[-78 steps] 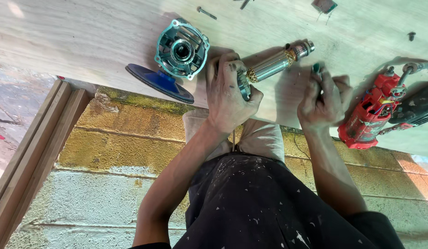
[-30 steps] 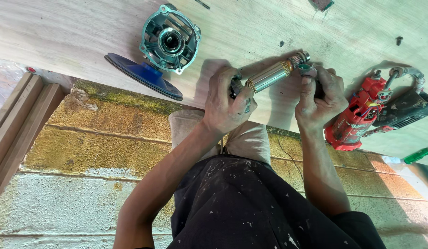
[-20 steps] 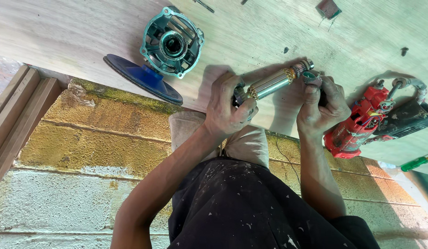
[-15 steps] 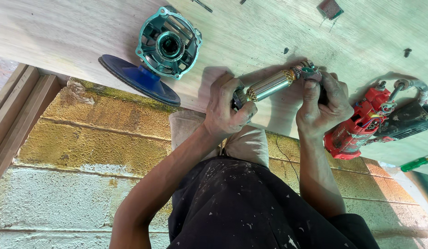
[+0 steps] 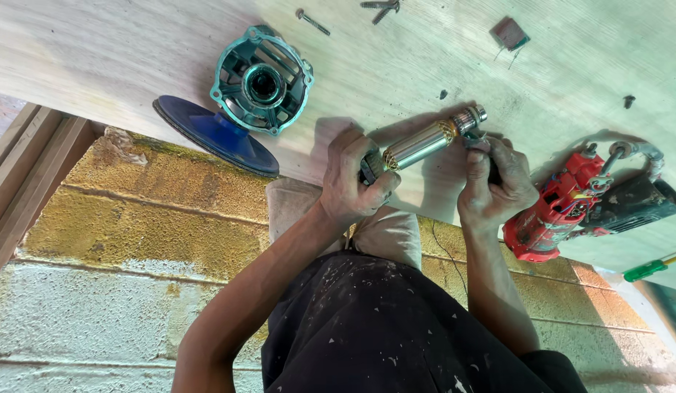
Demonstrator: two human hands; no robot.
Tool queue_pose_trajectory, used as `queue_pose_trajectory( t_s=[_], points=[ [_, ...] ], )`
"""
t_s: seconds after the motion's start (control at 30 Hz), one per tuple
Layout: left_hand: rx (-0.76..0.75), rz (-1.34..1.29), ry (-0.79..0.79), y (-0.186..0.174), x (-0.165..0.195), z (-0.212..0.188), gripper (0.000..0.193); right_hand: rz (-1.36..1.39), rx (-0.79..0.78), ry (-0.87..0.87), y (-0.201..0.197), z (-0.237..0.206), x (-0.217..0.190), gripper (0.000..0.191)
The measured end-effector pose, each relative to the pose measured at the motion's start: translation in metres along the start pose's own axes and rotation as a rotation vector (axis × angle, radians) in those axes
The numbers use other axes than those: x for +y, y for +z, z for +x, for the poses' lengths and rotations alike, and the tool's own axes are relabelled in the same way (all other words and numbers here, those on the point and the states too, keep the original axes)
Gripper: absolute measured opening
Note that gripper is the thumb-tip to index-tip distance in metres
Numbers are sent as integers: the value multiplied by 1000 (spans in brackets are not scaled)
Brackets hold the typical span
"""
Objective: The person cleans a cylindrical motor armature with a green abrasive pad, then inserts it into a red motor housing. The person rotates the armature inside the housing to check fit and alignment.
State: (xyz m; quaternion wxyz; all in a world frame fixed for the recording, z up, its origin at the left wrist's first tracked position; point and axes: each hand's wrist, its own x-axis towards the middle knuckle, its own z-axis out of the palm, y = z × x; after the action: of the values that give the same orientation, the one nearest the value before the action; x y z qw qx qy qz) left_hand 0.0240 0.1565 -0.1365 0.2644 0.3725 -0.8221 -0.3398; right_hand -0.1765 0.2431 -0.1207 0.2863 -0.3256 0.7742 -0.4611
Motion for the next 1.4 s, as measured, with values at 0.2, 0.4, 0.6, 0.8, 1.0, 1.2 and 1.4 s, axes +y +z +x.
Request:
queue_pose_trajectory(
  t_s=[0.2, 0.4, 0.6, 0.8, 1.0, 1.2, 1.4],
  points=[
    [-12, -20, -5, 0, -2, -1, 47, 67, 35, 8, 4, 5, -6, 28],
    [-27, -32, -26, -2, -1, 2, 47, -59, -36, -3, 11, 24, -14, 22],
    [-30, -24, -36, -4, 2, 5, 46, -206, -83, 10, 11, 35, -25, 18],
    [-46, -25, -50, -5, 2, 3, 40, -427, -161, -137, 9, 46, -24, 19],
    [-50, -19, -51, -7, 0, 0, 38, -394, -203, -165, 6, 50, -28, 21],
    [-74, -34, -66, -12, 1, 2, 39, -505, -278, -153, 9, 55, -39, 16],
    [-56, -56, -42, -13, 0, 2, 38, -501, -254, -209, 14, 58, -46, 17]
  ],
)
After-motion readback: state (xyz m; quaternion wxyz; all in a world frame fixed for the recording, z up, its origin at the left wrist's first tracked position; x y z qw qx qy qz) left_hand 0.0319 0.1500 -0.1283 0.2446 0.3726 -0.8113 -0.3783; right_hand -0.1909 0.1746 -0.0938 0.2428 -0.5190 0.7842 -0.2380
